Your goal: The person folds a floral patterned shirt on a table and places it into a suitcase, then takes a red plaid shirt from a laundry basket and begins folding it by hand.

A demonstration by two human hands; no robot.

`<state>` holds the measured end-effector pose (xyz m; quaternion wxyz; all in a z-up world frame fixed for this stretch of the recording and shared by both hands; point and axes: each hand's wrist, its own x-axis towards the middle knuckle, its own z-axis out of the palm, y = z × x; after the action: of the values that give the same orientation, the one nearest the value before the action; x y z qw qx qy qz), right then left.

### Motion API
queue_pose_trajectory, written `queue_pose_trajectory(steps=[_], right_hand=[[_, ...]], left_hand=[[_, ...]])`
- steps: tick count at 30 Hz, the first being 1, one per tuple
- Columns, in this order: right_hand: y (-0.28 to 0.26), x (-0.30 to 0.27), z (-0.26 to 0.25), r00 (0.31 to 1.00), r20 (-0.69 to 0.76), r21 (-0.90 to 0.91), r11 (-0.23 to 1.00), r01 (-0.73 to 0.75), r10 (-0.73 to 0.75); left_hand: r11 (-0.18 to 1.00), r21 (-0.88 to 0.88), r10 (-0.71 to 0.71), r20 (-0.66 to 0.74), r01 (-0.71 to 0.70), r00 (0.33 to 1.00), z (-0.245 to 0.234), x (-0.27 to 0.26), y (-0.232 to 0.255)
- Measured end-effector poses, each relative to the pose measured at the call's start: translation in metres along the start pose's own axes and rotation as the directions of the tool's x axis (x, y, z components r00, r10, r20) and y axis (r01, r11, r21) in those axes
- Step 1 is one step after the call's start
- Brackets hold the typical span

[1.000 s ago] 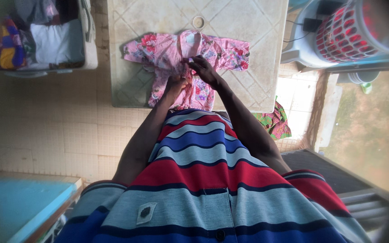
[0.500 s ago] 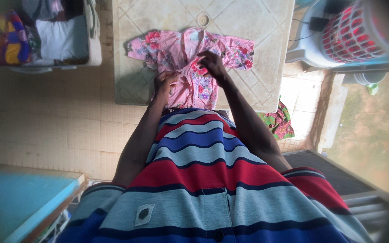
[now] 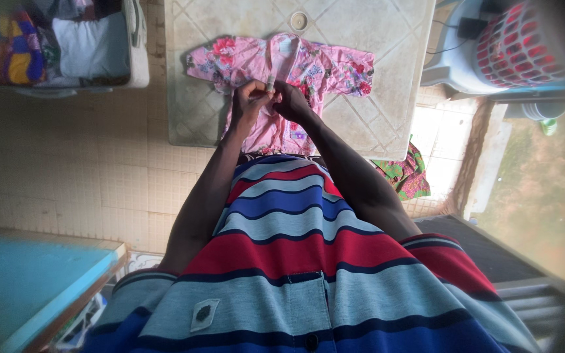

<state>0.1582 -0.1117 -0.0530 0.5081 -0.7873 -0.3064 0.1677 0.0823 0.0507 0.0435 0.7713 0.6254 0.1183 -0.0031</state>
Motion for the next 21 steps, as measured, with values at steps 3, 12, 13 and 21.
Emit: queue_pose_trajectory(steps=[3,12,13,21], right_hand=[[0.007,0.005,0.005,0.982,-0.013,-0.091,0.978,-0.187,0.187],[-0.001,0.004,-0.042,0.859,0.078,0.487,0.732,-0.476,0.507],[-0.001,0.002,-0.046,0.855,0.051,0.483,0.737,-0.473,0.516],[-0.024,0.005,-0.034,0.967,0.194,0.359,0.906,-0.224,0.163]], left_hand=[[0.994,0.108,0.035,-0.071,-0.027,0.997,0.003,0.005,0.000],[0.922,0.387,0.098,-0.293,0.024,0.951,-0.034,-0.013,0.009],[0.936,0.352,0.099,-0.284,0.007,0.954,-0.036,-0.015,0.010],[0.973,0.229,0.028,-0.084,-0.008,0.996,-0.011,0.009,0.018]])
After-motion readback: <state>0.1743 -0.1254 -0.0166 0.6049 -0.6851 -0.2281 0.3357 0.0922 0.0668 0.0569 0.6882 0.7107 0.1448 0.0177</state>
